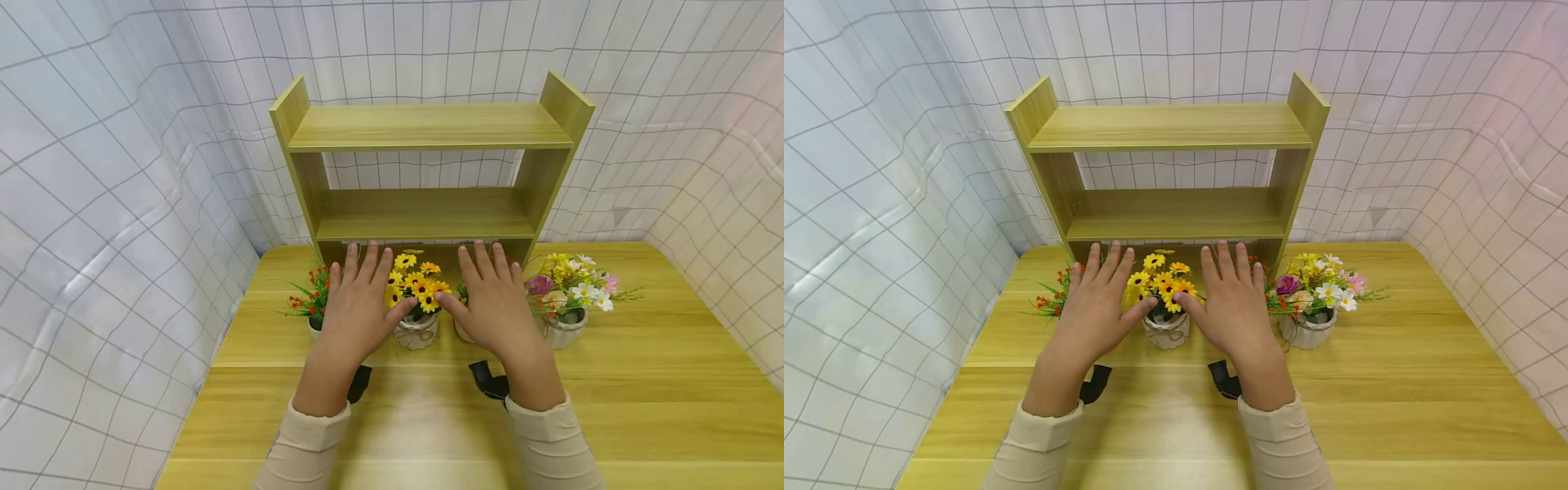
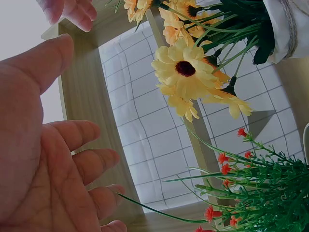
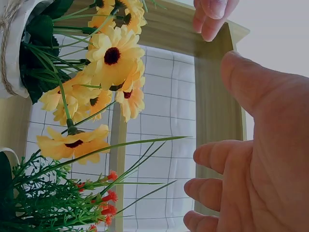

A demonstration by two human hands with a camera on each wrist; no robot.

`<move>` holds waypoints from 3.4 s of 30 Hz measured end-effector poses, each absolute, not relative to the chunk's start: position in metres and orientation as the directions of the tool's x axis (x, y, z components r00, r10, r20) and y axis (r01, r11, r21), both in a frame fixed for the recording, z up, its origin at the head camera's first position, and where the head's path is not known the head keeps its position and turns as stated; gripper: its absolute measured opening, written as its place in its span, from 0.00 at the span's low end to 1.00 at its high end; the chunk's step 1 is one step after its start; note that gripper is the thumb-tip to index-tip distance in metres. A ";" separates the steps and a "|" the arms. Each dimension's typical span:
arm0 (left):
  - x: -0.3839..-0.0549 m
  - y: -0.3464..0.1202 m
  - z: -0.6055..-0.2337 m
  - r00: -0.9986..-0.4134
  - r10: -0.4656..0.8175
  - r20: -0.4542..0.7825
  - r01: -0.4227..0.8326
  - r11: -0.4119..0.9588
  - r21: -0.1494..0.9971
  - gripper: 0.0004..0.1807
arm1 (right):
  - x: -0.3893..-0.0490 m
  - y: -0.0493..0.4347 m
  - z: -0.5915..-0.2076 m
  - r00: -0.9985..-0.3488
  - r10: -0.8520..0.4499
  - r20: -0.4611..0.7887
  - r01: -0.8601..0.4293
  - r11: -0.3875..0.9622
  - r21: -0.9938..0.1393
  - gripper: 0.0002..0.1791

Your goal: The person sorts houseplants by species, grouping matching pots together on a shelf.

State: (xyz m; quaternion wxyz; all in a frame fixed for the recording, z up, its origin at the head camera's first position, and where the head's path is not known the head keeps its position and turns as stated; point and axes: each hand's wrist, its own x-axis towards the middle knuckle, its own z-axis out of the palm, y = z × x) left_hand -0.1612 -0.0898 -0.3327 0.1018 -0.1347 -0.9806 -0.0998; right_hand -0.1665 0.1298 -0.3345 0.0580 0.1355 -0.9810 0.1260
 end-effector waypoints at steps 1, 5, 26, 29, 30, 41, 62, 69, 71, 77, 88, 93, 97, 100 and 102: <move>-0.161 -0.090 -0.333 -0.943 0.244 0.228 0.285 0.944 0.169 0.46 | -0.166 0.130 -0.335 -0.956 -0.251 0.151 -0.281 0.931 -0.232 0.48; -0.161 -0.090 -0.333 -0.944 0.243 0.223 0.285 0.942 0.179 0.47 | -0.166 0.130 -0.335 -0.955 -0.252 0.159 -0.284 0.931 -0.229 0.48; -0.149 -0.156 -0.296 -0.918 0.310 0.249 0.382 0.860 0.339 0.47 | -0.154 0.139 -0.335 -0.946 -0.265 0.188 -0.310 0.908 -0.281 0.48; -0.152 -0.170 -0.289 -0.910 0.322 0.261 0.402 0.841 0.363 0.47 | -0.152 0.141 -0.335 -0.943 -0.269 0.196 -0.318 0.903 -0.288 0.48; -0.153 -0.174 -0.286 -0.909 0.324 0.262 0.404 0.836 0.372 0.47 | -0.151 0.141 -0.335 -0.941 -0.272 0.203 -0.323 0.901 -0.289 0.49; -0.176 -0.202 -0.265 -0.951 0.244 0.191 0.307 0.820 0.482 0.48 | -0.143 0.151 -0.337 -0.915 -0.273 0.298 -0.370 0.863 -0.345 0.49; -0.261 -0.207 -0.253 -0.947 -0.107 0.303 0.212 0.499 0.840 0.34 | -0.129 0.203 -0.355 -0.821 -0.132 0.556 -0.444 0.760 -0.475 0.44; -0.272 -0.199 -0.253 -0.927 -0.144 0.347 0.234 0.503 0.832 0.30 | -0.123 0.217 -0.364 -0.781 -0.062 0.621 -0.461 0.729 -0.506 0.41; -0.274 -0.199 -0.253 -0.923 -0.153 0.352 0.232 0.509 0.829 0.30 | -0.122 0.221 -0.367 -0.775 -0.037 0.630 -0.454 0.727 -0.515 0.41; -0.279 -0.198 -0.255 -0.916 -0.172 0.362 0.233 0.505 0.831 0.28 | -0.118 0.233 -0.376 -0.777 0.054 0.627 -0.394 0.735 -0.551 0.38; -0.290 -0.201 -0.258 -0.903 -0.176 0.392 0.237 0.557 0.796 0.25 | -0.116 0.254 -0.396 -0.758 0.397 0.517 -0.170 0.645 -0.745 0.31; -0.291 -0.200 -0.258 -0.898 -0.172 0.406 0.236 0.591 0.772 0.24 | -0.116 0.260 -0.404 -0.748 0.532 0.397 -0.062 0.540 -0.840 0.29; -0.292 -0.198 -0.256 -0.886 -0.183 0.425 0.236 0.611 0.756 0.23 | -0.116 0.264 -0.412 -0.734 0.581 0.351 -0.021 0.497 -0.868 0.29; -0.293 -0.197 -0.256 -0.879 -0.188 0.438 0.238 0.623 0.745 0.21 | -0.118 0.266 -0.421 -0.721 0.607 0.333 0.000 0.481 -0.877 0.29; -0.294 -0.196 -0.256 -0.876 -0.189 0.445 0.238 0.632 0.737 0.21 | -0.119 0.268 -0.427 -0.720 0.624 0.303 0.023 0.458 -0.889 0.29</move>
